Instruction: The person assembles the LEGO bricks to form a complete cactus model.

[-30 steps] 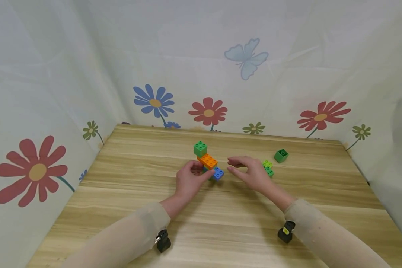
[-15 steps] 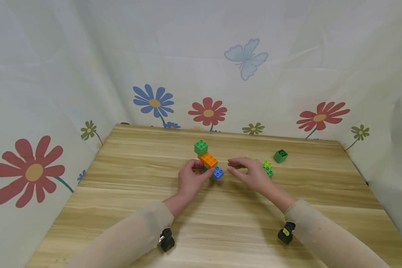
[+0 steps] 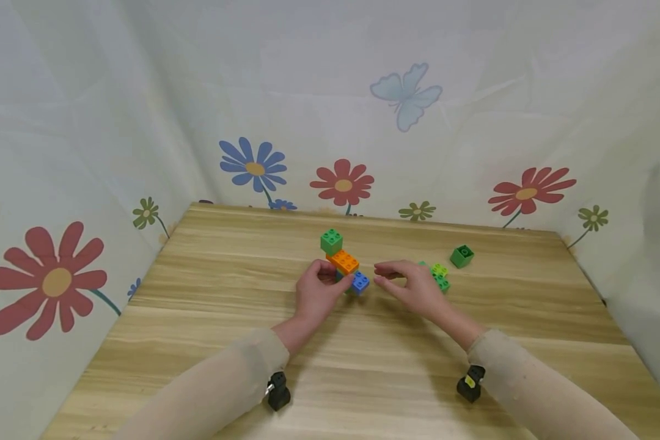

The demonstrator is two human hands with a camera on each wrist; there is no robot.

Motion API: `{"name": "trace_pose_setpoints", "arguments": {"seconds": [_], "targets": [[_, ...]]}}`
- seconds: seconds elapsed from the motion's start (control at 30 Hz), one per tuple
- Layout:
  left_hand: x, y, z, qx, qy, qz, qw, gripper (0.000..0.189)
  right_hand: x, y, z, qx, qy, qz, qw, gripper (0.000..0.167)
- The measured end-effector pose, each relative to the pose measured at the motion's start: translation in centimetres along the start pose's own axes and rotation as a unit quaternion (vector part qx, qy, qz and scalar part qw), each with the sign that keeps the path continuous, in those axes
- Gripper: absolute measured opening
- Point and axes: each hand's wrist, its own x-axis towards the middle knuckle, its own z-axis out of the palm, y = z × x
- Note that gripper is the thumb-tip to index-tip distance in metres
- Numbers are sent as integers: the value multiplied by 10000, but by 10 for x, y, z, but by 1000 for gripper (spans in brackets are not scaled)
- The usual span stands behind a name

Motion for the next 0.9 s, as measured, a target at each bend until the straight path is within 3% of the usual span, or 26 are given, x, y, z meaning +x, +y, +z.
{"name": "trace_pose_setpoints", "arguments": {"seconds": [0.4, 0.67, 0.9], "targets": [[1, 1, 2, 0, 23, 31, 10000, 38, -3, 1, -10, -61, -11, 140, 9999, 33], [-1, 0, 2, -152, 6, 44, 9999, 36, -9, 6, -27, -71, 115, 158, 9998, 33], [1, 0, 2, -88, -9, -8, 10000, 37, -16, 22, -49, -570, 401, 11, 9976, 36]]}}
